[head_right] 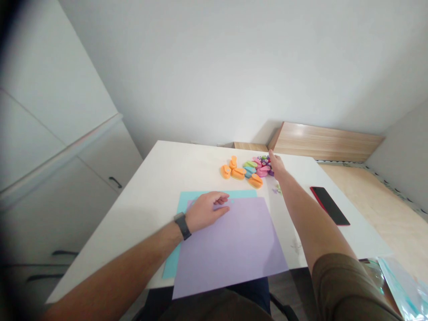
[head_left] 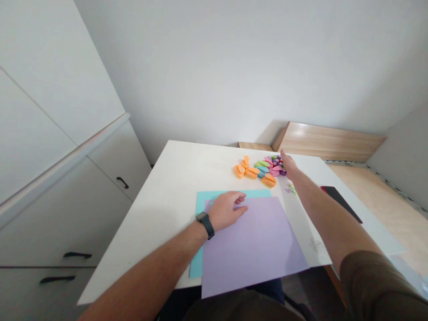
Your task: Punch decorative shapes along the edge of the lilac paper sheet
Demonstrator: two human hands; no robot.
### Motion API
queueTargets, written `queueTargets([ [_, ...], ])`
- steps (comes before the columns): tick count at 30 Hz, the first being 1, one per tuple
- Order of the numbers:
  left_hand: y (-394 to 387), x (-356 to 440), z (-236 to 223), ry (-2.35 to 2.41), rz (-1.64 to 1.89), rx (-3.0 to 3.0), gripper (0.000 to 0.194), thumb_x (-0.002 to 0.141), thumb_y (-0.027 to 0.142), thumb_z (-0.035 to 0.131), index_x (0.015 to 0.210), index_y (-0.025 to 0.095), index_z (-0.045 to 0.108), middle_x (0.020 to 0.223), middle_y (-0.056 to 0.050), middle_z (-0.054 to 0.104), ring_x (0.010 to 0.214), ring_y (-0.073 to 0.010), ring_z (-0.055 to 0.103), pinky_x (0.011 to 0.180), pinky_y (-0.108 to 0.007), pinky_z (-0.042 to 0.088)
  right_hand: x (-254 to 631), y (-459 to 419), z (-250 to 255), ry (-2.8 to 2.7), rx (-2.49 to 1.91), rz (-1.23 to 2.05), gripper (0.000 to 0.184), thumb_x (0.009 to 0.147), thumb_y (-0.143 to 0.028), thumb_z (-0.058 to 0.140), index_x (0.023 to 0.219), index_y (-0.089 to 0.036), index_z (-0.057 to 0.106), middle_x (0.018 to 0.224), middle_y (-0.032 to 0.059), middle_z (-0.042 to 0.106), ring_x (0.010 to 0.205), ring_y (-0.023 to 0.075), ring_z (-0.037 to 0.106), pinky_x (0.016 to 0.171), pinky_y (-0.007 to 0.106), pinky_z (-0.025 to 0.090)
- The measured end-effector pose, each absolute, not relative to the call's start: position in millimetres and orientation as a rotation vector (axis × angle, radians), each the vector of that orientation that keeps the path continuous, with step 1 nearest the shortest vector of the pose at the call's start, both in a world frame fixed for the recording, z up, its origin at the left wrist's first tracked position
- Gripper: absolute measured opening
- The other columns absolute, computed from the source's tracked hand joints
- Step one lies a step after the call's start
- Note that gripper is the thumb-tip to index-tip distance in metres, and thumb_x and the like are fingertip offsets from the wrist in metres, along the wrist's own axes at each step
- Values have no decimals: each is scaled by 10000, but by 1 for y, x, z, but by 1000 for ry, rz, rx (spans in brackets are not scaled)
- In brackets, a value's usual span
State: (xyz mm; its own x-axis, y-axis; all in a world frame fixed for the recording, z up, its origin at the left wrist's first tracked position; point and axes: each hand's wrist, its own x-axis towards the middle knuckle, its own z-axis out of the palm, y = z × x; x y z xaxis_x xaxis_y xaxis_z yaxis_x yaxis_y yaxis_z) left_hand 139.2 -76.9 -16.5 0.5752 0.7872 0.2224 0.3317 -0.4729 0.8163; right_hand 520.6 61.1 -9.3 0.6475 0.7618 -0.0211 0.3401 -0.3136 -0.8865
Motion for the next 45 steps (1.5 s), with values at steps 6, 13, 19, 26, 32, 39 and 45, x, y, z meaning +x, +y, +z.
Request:
queueTargets([
  [6, -81, 142, -11, 898, 757, 2066, 340, 866, 316, 705, 1167, 159, 693, 1081, -73, 755, 950, -202, 698, 894, -357, 552, 515, 64, -8, -924, -1889, 567, 701, 813, -848, 514, 1032, -205, 685, 917, 88, 748, 769, 191, 709, 598, 269, 562],
  [13, -80, 141, -11, 894, 760, 2056, 319, 861, 304, 706, 1146, 161, 691, 1083, -69, 750, 951, -200, 691, 903, -354, 541, 529, 81, 5, -1026, -1968, 433, 733, 851, -828, 485, 1140, -190, 700, 1236, 151, 713, 1232, 302, 624, 952, 348, 542],
  [19, -80, 140, -11, 897, 744, 2053, 327, 860, 317, 707, 1147, 162, 693, 1074, -67, 747, 961, -206, 684, 911, -358, 538, 526, 104, 8, -1176, -2005, 517, 732, 877, -809, 468, 1239, -213, 688, 1365, 158, 664, 1326, 317, 574, 1053, 478, 497],
  [26, -80, 139, -11, 901, 748, 2045, 307, 864, 320, 700, 1134, 174, 689, 1074, -60, 747, 956, -199, 681, 907, -347, 538, 517, 104, 3, -1238, -2022, 644, 630, 847, -763, 591, 1053, -191, 758, 1164, 147, 754, 1033, 265, 716, 881, 377, 577],
  [32, -81, 139, -12, 907, 744, 2057, 315, 872, 325, 692, 1153, 183, 685, 1085, -63, 748, 973, -205, 684, 925, -357, 534, 504, 105, -3, -1250, -1975, 687, 676, 816, -791, 603, 1099, -194, 746, 1147, 123, 758, 968, 222, 717, 811, 347, 588],
  [39, -80, 139, -9, 910, 726, 2055, 288, 871, 316, 689, 1127, 185, 688, 1074, -61, 748, 957, -202, 689, 902, -350, 541, 482, 105, -3, -1307, -1910, 692, 634, 812, -773, 631, 1097, -222, 762, 1238, 133, 735, 1086, 260, 697, 910, 376, 564],
  [45, -81, 139, -8, 912, 720, 2059, 306, 867, 316, 689, 1135, 169, 688, 1087, -73, 749, 967, -208, 687, 900, -352, 540, 462, 107, -2, -1356, -1897, 729, 674, 800, -819, 592, 1088, -234, 762, 1278, 103, 727, 1132, 262, 684, 966, 403, 545],
])
